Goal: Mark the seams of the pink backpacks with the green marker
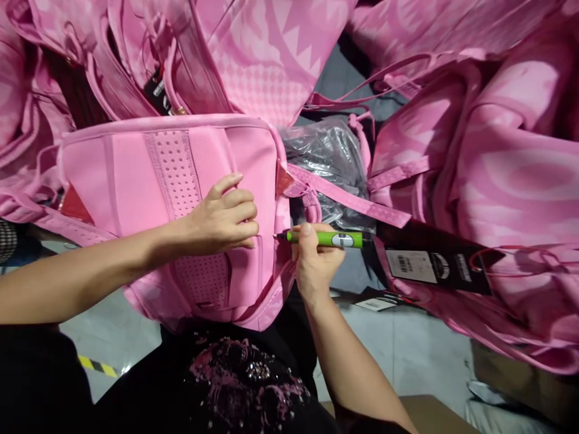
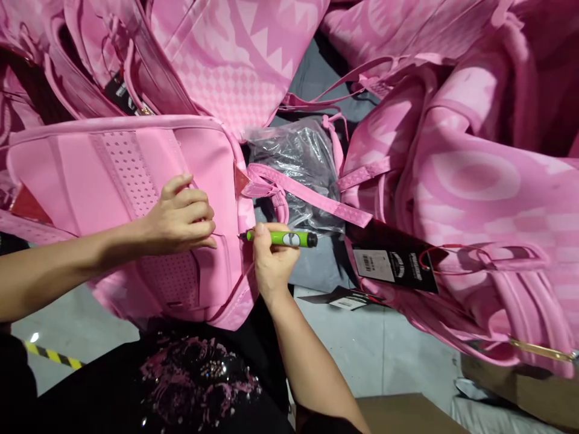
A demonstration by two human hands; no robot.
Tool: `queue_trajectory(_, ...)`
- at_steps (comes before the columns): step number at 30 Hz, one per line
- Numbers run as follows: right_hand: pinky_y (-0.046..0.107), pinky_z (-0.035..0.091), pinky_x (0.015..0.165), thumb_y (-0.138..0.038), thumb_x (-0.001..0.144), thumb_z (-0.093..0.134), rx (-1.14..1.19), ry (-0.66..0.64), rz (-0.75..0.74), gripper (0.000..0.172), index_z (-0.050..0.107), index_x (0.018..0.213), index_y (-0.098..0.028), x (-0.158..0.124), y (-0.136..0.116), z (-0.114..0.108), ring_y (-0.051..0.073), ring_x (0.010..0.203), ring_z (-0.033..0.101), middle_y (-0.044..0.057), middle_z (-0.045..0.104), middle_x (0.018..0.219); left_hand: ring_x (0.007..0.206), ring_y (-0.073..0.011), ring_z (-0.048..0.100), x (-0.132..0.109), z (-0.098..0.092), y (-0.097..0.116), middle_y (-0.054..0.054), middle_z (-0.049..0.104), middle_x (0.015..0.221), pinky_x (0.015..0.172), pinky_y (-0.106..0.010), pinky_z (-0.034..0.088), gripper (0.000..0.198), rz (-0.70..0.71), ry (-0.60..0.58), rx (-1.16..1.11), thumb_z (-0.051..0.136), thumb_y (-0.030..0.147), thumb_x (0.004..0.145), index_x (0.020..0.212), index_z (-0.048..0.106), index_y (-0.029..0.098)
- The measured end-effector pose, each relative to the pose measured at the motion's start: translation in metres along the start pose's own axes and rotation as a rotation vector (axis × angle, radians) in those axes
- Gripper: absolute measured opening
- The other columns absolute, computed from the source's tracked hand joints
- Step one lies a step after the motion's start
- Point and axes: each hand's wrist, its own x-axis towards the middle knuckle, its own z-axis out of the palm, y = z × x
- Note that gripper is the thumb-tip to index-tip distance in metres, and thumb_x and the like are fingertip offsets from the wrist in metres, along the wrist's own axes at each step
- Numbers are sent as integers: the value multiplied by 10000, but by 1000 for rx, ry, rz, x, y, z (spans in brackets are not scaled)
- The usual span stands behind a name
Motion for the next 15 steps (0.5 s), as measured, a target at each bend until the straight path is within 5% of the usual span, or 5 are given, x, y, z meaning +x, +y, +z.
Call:
queue_trajectory(9,282,514,593,-356,920,620,-294,-222,-342,189,647,808,-206,-1,-14,5,140,619,612,0,665,722,1039,-178,540,0,3,3,6,625,879,1223,-522,222,392,24,51,-8,377,490,1017,842,609,227)
queue_trajectory(15,285,501,563,-362,938,615,-288,-280,-317,197,643,829,-200,7,-9,-1,144,607,621,9,675,741,1079,-191,561,5,5,1,5,609,851,1241,-507,206,360,-38,41,-179,433,502,991,804,608,249)
